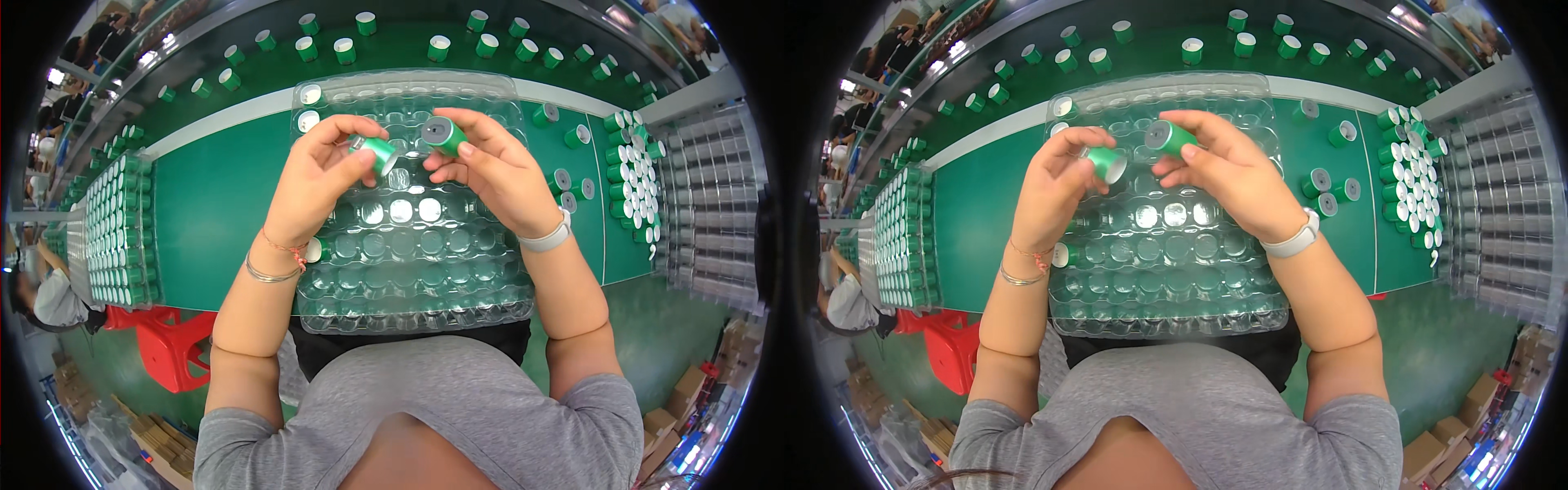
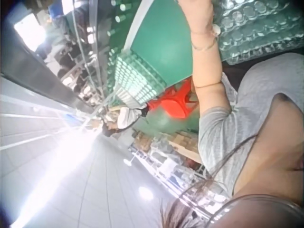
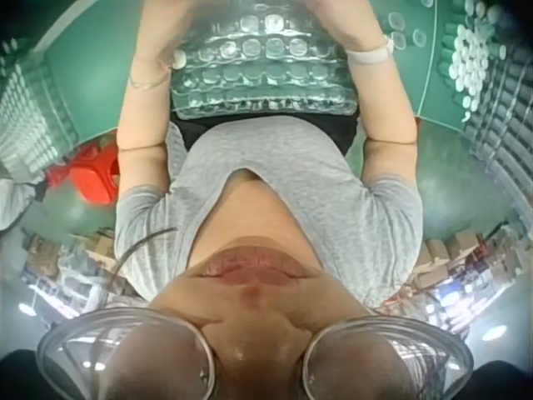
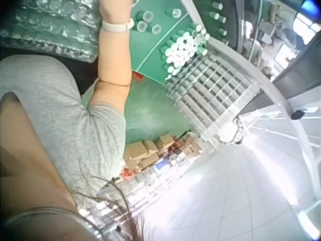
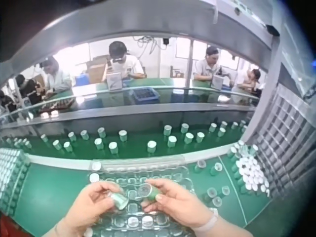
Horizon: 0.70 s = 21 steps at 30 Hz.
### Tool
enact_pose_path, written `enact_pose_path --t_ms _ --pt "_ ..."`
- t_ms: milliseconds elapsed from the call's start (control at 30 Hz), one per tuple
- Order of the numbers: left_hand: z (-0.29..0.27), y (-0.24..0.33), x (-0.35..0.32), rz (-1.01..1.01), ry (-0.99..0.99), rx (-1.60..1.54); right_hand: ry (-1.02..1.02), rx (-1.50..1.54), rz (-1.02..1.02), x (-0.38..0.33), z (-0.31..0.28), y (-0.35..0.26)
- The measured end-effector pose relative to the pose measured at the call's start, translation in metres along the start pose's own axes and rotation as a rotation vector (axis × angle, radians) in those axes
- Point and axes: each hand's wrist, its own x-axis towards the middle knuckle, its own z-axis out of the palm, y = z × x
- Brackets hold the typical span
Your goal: Inspecting and placing small green cylindrical components into plastic divider trays on a production line.
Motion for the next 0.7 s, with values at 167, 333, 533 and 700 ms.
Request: enact_pose_path --t_ms 167,333,533,700 --pt "0.005 -0.006 0.001 0.118 0.013 0.186 -0.083 0.330 0.103 -0.001 -0.003 -0.005" --pt "0.009 -0.009 0.000 0.301 -0.006 0.542 -0.076 0.043 -0.021 -0.001 -0.003 -0.001" --pt "0.015 -0.005 -0.003 0.142 0.055 0.384 -0.085 -0.026 0.101 -0.002 -0.002 -0.007" --pt "0.012 -0.007 -0.003 0.207 0.056 0.470 -0.037 -0.267 -0.015 -0.001 0.004 0.001"
